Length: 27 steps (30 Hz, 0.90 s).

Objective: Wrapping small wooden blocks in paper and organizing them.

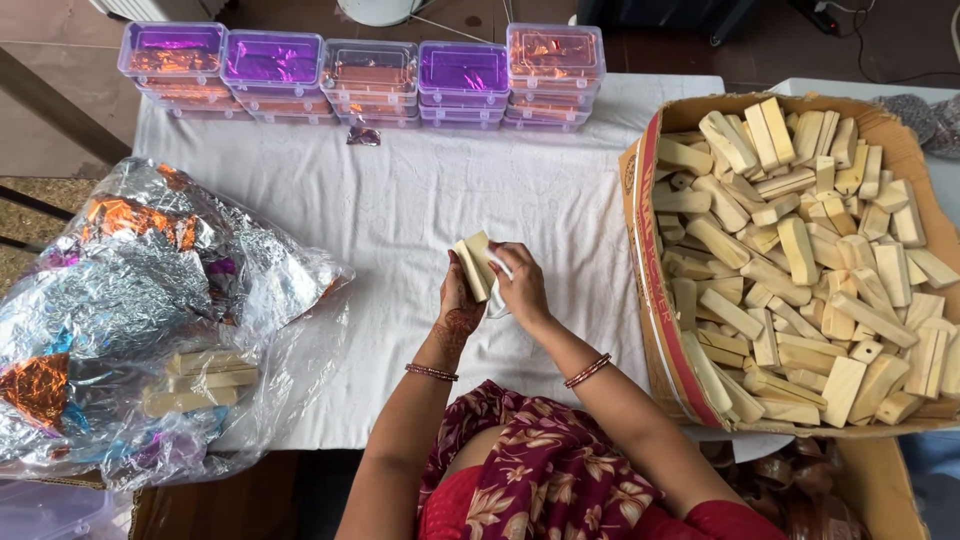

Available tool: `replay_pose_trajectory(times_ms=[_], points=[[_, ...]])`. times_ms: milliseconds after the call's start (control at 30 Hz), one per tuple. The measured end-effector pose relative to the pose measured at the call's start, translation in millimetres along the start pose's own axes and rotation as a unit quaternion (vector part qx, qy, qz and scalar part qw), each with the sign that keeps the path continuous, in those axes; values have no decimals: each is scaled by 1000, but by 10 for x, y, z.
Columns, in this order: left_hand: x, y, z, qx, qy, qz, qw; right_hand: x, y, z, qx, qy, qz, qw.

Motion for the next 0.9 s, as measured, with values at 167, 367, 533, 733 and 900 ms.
replay_pose_trajectory(times_ms=[167, 367, 533, 733, 900], points=[[-99, -44, -4, 7, -25, 66, 997, -209, -267, 553, 349, -258, -49, 900], [-41, 39, 103, 25, 55, 51, 997, -84, 191, 841, 304, -296, -5, 906], [-386, -75, -108, -2, -13, 138, 990, -179, -9, 835, 255, -284, -4, 924], [-517, -140, -80, 41, -89, 127, 987, -161, 277, 668, 275, -300, -41, 913], [-66, 291, 317, 53, 31, 93, 994, 126, 402, 750, 158, -253, -112, 948]])
Point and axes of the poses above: each hand's wrist, its own y-axis towards the middle knuckle, its own x-axis out of the back of the hand, z = x × y, the point moved 9 cm from there along y, towards the middle knuckle, and after that the axes turned 7 degrees about -y, right-handed, at the moved point
